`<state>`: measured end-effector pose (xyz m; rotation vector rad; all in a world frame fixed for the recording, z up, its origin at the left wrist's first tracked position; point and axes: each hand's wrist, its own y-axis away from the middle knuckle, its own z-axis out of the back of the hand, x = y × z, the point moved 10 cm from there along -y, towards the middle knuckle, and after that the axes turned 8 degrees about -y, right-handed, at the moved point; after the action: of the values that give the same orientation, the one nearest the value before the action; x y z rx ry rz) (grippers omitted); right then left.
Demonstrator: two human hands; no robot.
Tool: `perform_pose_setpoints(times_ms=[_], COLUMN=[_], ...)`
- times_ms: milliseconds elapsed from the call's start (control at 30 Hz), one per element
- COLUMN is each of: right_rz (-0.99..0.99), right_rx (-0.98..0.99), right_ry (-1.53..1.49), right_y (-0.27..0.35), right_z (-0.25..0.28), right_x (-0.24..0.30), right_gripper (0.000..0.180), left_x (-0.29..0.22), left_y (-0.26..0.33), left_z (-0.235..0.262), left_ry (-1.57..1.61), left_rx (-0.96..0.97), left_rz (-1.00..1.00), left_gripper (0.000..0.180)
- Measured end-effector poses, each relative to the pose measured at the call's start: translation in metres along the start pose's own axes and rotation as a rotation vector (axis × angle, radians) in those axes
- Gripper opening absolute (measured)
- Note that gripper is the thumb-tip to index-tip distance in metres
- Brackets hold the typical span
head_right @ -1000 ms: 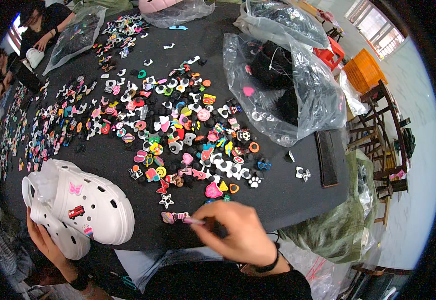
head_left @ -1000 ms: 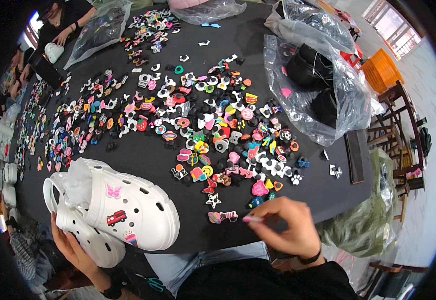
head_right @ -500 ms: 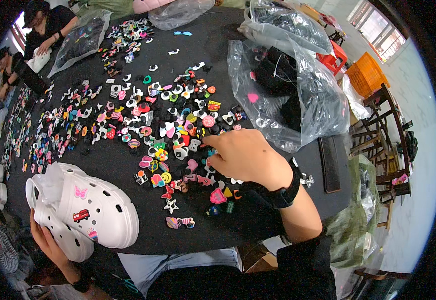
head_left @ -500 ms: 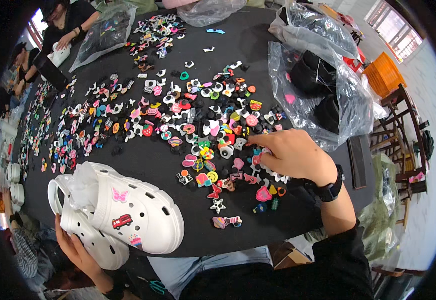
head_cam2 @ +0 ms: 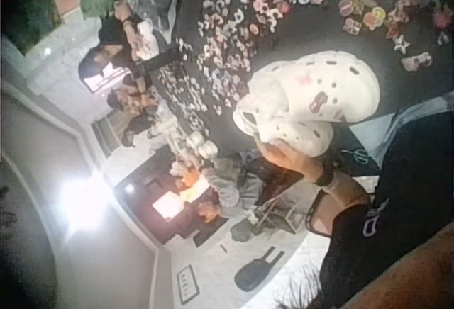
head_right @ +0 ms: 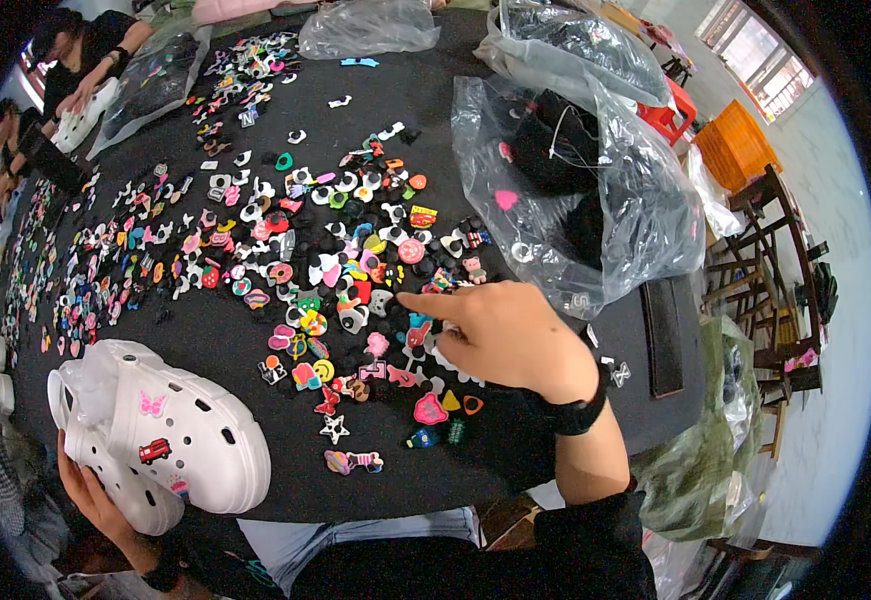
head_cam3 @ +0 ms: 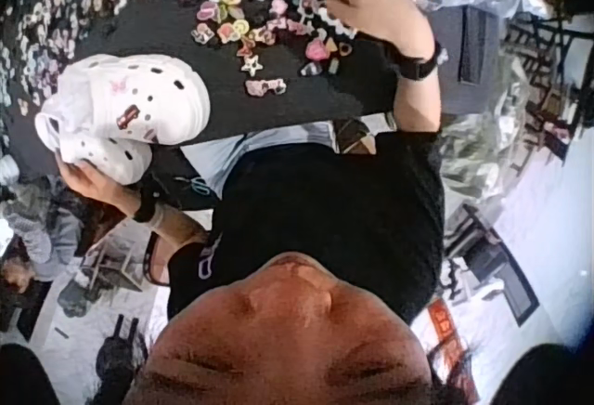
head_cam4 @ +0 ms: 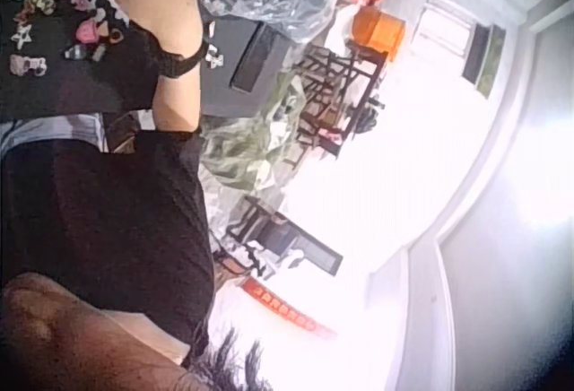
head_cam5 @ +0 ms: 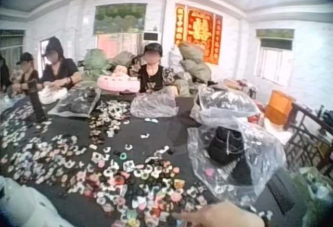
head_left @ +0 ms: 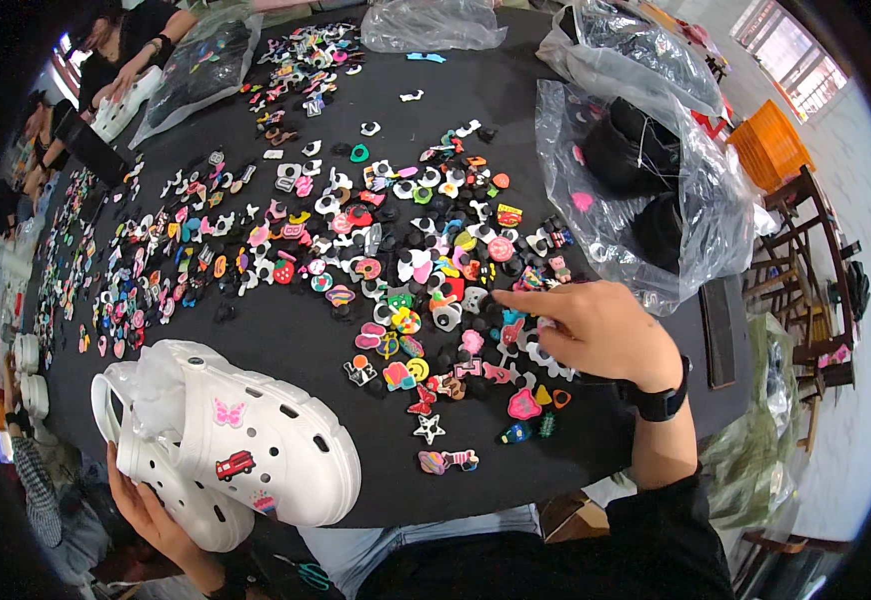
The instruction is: The recorder is attaching decorative charms (Jibbitz) to the holes of white and black clogs.
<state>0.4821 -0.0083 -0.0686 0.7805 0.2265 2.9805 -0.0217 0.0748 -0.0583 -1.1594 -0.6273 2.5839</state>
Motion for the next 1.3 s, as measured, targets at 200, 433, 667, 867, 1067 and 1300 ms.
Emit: perform_pose_setpoints(times_ms=[200,433,667,867,1067,1300], right_rz=[0.16,-0.069,0.059,-0.154,-0.084,-0.011], right_rx=[-0.025,-0.16,-0.063,-0.221,-0.153,-0.035], right_ry=[-0.099,-0.046,-0.031,0.032,-0.007,0.029], right_y=[0.004,0.015,0.011,0.016,0.016,0.014], right_z=[0.0,0.034,0.01,0.037,0.034,0.012], right_x=[0.009,-0.014,-0.021,-0.045,-0.033,-0.017], right_gripper=[0.034,0.036,0.044,0.04,0.033,0.034], left_x=[0.001,0.005,0.001,0.009,0.011,0.008], left_y=[0.001,-0.001,0.002,0.0,0.002,0.003], left_z=[0.0,-0.002,0.002,0.003,0.005,0.004], left_ry=[0.098,0.094,0.031,0.045,0.054,0.041], left_rx=[-0.025,0.012,-0.034,-0.01,-0.028,-0.052], left_rz=[0.073,0.049,0.063,0.07,0.092,0.104], left_gripper=[0.049,0.051,0.049,0.048,0.047,0.047])
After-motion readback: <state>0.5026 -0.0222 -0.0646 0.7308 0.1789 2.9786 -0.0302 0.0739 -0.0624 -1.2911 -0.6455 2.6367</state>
